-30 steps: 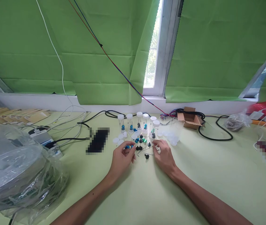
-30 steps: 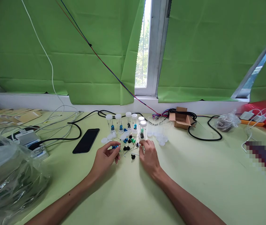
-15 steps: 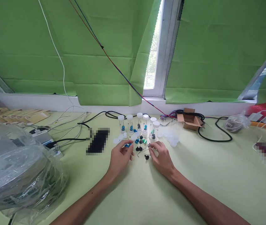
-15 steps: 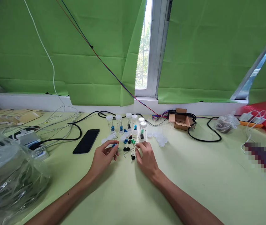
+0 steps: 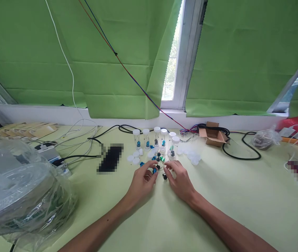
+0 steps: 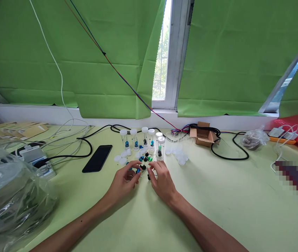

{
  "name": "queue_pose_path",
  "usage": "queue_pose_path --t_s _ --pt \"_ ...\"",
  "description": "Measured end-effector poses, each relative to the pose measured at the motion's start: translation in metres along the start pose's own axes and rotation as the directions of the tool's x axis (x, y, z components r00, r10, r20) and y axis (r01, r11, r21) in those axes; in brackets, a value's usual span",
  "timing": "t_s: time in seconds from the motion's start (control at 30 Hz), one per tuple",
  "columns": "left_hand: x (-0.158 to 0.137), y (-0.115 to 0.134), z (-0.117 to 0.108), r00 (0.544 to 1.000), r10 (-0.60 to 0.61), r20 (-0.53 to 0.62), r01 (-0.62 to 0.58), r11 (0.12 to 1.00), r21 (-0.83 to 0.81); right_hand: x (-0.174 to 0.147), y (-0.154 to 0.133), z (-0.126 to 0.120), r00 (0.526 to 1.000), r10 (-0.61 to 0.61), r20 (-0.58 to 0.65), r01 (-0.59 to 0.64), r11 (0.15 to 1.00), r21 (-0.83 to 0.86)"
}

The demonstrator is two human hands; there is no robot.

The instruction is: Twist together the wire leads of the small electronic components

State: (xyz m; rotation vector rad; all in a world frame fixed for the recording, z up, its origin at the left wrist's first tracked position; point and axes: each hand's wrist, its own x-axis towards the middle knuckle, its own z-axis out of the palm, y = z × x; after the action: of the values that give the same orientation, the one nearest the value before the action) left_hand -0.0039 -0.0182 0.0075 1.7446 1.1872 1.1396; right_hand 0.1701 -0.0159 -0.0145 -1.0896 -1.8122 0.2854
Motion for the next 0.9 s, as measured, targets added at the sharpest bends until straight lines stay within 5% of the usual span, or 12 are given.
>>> queue_pose_path --t_s 0.9 --pt "0.014 -0.013 -0.008 0.995 -0.062 -0.080 0.040 0.967 -0.251 -0.002 0.001 0.007 0.968 -0.058 0.245 0.097 0.984 -0.152"
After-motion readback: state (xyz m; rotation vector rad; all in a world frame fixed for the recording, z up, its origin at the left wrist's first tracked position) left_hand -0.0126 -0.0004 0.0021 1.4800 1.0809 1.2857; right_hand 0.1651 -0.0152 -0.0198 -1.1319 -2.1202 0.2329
